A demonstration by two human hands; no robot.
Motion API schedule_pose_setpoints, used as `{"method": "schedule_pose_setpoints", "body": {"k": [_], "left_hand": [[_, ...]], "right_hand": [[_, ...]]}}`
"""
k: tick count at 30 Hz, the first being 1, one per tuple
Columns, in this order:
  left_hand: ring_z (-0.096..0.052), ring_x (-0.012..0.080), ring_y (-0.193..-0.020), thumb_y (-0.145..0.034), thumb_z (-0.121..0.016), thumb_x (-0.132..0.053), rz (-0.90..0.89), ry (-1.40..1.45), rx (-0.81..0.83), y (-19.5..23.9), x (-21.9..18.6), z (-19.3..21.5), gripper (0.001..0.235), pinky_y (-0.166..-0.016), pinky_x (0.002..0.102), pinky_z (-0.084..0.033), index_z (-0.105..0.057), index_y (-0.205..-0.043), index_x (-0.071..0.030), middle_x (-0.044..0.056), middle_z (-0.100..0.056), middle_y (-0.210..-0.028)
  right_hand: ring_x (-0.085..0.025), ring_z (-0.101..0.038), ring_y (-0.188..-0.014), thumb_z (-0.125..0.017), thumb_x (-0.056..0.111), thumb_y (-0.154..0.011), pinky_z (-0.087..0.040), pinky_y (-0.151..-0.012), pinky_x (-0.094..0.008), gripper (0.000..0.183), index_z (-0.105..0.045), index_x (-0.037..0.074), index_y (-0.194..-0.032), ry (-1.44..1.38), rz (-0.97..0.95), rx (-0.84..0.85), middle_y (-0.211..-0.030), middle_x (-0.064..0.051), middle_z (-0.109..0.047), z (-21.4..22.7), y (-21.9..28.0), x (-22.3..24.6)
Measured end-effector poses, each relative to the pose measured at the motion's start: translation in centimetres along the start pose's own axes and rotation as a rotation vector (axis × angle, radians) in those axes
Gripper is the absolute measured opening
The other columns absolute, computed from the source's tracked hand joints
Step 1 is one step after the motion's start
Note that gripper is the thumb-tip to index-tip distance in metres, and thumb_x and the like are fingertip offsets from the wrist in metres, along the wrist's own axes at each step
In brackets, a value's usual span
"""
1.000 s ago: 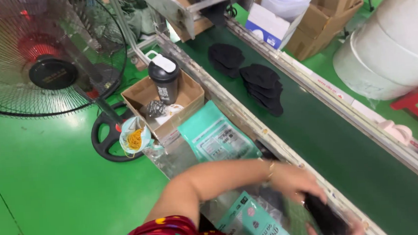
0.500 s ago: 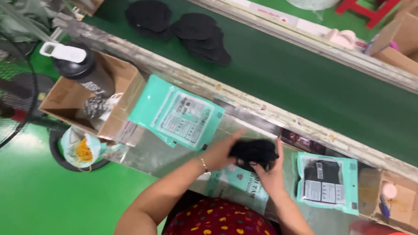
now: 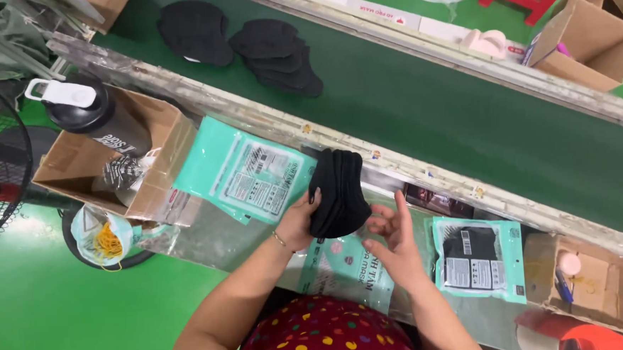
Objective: Manually counting and packing face masks into plastic bags on a conveyor belt table.
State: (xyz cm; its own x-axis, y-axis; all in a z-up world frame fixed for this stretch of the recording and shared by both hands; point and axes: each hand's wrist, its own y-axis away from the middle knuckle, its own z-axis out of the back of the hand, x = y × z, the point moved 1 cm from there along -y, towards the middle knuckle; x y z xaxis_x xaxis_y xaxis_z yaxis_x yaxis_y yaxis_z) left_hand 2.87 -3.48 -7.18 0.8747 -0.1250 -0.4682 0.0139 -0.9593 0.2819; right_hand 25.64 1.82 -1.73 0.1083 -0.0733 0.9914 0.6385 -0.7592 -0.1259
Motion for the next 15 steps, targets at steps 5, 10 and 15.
{"method": "schedule_pose_setpoints", "body": {"k": [5, 10, 15], "left_hand": [[-0.061, 0.028, -0.127, -0.105, -0.048, -0.029, 0.047, 0.032, 0.009, 0.6, 0.1, -2.0, 0.052, -0.108, 0.045, -0.05, -0.038, -0.154, -0.013, 0.012, -0.059, -0.141], [-0.062, 0.0279, -0.126, -0.106, -0.047, -0.023, 0.065, 0.088, -0.014, 0.3, 0.8, -0.4, 0.047, -0.107, 0.045, -0.052, -0.04, -0.151, -0.01, 0.013, -0.061, -0.138], [-0.064, 0.0273, -0.123, -0.108, -0.047, -0.021, 0.07, 0.061, -0.057, 0.3, 1.0, -0.4, 0.04, -0.105, 0.044, -0.054, -0.042, -0.146, -0.008, 0.013, -0.061, -0.135]], "right_hand": [[-0.015, -0.056, -0.101, -0.066, -0.014, -0.087, -0.055, -0.089, -0.03, 0.098, -0.015, 0.015, -0.166, -0.111, -0.024, -0.12, -0.134, -0.009, -0.05, -1.6, -1.2, 1.8], [-0.013, -0.053, -0.097, -0.066, -0.011, -0.091, -0.051, -0.085, -0.027, 0.078, -0.034, 0.012, -0.158, 0.042, 0.051, -0.153, -0.133, -0.007, -0.048, -1.8, -1.0, 1.8], [-0.022, -0.053, -0.118, -0.068, -0.01, -0.092, -0.047, -0.102, -0.032, 0.041, -0.068, 0.01, -0.128, 0.578, 0.371, -0.098, -0.136, -0.01, -0.045, -3.0, -1.1, 5.4]]}}
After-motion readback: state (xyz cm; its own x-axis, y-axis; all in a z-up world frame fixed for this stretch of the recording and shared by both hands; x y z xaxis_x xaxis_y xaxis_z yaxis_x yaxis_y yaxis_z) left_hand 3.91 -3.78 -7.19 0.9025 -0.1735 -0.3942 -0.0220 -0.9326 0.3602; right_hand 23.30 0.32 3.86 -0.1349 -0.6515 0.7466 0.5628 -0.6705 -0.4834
